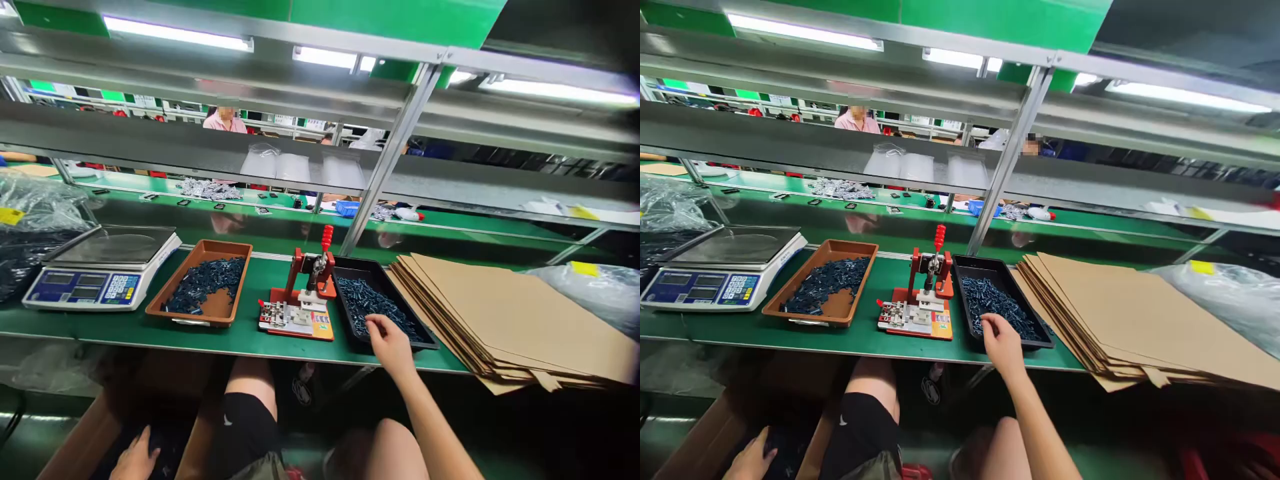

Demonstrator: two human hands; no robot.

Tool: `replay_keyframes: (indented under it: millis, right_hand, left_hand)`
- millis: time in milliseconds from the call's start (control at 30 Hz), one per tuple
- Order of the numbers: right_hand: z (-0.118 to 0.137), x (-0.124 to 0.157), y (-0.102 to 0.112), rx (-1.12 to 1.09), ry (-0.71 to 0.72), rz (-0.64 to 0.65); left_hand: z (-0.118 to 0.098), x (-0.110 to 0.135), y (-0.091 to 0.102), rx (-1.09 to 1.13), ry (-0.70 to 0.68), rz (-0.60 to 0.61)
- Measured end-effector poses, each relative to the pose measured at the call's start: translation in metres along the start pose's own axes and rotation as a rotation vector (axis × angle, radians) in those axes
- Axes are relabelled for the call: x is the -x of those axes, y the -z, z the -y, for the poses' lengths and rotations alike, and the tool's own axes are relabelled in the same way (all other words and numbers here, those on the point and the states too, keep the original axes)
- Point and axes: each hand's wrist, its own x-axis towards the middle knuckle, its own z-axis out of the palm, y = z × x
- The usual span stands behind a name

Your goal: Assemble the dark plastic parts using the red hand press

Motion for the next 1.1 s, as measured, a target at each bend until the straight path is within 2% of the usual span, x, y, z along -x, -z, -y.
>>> replay_keyframes:
  millis: [33, 100, 167, 233, 333, 433, 533, 600, 767, 833, 967, 1000, 1100]
  right_hand:
    - [-0.008, -0.013, 0.000, 0.036, -0.016, 0.035]
    - [-0.020, -0.035, -0.005, 0.108, -0.051, 0.148]
    - [-0.028, -0.051, -0.015, 0.171, -0.087, 0.294]
    - [-0.031, -0.060, -0.026, 0.197, -0.100, 0.437]
    - [-0.031, -0.063, -0.035, 0.211, -0.115, 0.562]
    - [-0.030, -0.060, -0.034, 0.258, -0.160, 0.579]
    - [-0.031, -0.057, -0.031, 0.250, -0.176, 0.550]
    - [-0.034, -0.056, -0.032, 0.241, -0.182, 0.500]
    - [-0.037, -0.057, -0.037, 0.282, -0.200, 0.477]
    - [-0.035, -0.057, -0.036, 0.307, -0.198, 0.486]
    - [-0.033, -0.058, -0.032, 0.337, -0.133, 0.454]
    - [-0.034, -0.058, -0.031, 0.335, -0.111, 0.422]
    - [-0.040, -0.062, -0.026, 0.303, -0.092, 0.294]
  left_hand:
    - [-0.013, 0.002, 0.005, -0.027, -0.089, -0.014]
    - [-0.061, 0.011, 0.021, 0.013, -0.334, -0.050]
    - [-0.130, 0.023, 0.042, 0.050, -0.559, -0.109]
    - [-0.203, 0.029, 0.066, 0.053, -0.701, -0.202]
    - [-0.291, 0.008, 0.097, -0.046, -0.729, -0.245]
    - [-0.339, -0.039, 0.109, -0.244, -0.649, -0.162]
    - [-0.359, -0.081, 0.103, -0.474, -0.537, -0.044]
    - [-0.363, -0.095, 0.096, -0.555, -0.512, 0.001]
    - [-0.363, -0.095, 0.089, -0.608, -0.532, 0.077]
    - [-0.362, -0.091, 0.089, -0.622, -0.525, 0.047]
    - [-0.358, -0.093, 0.088, -0.671, -0.540, -0.173]
    - [-0.356, -0.094, 0.087, -0.695, -0.539, -0.194]
    - [-0.353, -0.098, 0.085, -0.728, -0.562, -0.120]
